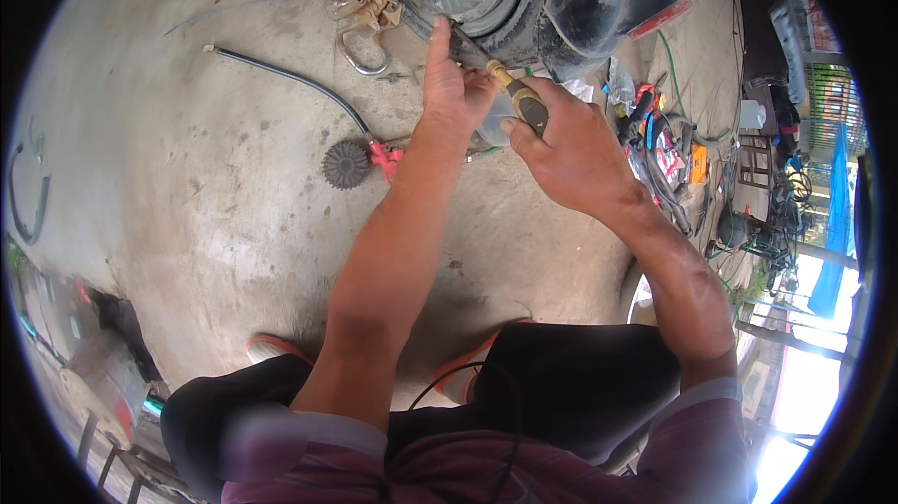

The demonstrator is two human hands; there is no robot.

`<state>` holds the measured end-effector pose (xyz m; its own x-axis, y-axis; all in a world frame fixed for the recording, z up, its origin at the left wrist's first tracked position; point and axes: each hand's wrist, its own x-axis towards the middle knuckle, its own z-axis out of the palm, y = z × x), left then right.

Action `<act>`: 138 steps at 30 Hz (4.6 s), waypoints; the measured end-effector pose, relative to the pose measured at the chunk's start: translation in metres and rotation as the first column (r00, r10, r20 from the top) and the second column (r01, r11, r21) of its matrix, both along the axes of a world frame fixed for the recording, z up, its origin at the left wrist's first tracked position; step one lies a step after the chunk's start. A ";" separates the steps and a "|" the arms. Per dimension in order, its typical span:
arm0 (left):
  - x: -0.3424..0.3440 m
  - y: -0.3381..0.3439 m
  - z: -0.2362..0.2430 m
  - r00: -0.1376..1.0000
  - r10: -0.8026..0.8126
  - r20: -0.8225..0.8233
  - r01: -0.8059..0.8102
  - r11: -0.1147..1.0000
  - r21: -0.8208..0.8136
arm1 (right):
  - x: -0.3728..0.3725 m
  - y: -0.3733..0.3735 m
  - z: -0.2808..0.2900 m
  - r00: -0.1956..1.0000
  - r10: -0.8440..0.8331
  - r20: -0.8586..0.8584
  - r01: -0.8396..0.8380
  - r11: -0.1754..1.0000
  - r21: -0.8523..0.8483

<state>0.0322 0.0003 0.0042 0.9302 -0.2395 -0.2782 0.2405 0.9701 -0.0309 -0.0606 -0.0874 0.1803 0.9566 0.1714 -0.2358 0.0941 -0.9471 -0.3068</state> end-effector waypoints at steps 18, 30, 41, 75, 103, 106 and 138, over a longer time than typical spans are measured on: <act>0.002 0.000 0.003 0.994 0.085 -0.063 -0.079 0.993 0.091 | 0.027 -0.046 -0.022 0.951 0.292 0.100 -0.294 0.956 0.004; -0.001 0.001 0.009 0.994 0.052 -0.101 -0.050 0.999 0.020 | 0.016 -0.014 0.000 0.983 0.176 0.044 -0.178 0.983 0.044; -0.011 -0.016 0.025 0.998 0.031 -0.063 -0.035 0.997 -0.075 | -0.002 0.021 0.016 0.680 -0.395 -0.618 0.700 0.599 0.388; -0.020 -0.020 0.041 0.997 0.061 -0.039 -0.064 0.995 -0.078 | -0.005 -0.026 -0.010 0.999 0.021 0.041 -0.019 0.998 -0.052; -0.027 -0.006 0.034 0.992 -0.098 -0.082 0.090 0.991 -0.099 | -0.001 0.027 0.032 0.791 -0.298 -0.535 0.539 0.752 0.378; -0.022 -0.009 0.023 0.993 -0.112 -0.034 0.106 0.985 -0.133 | 0.002 0.037 0.034 0.765 -0.340 -0.548 0.590 0.711 0.383; -0.021 -0.023 0.018 0.995 0.095 -0.041 -0.092 0.994 0.067 | 0.005 -0.055 -0.041 0.957 0.233 0.172 -0.248 0.966 0.073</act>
<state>0.0117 -0.0228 0.0222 0.9342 -0.1322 -0.3312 0.1486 0.9886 0.0245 -0.0560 -0.1429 0.1393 0.9083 0.4148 -0.0551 0.3706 -0.8586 -0.3543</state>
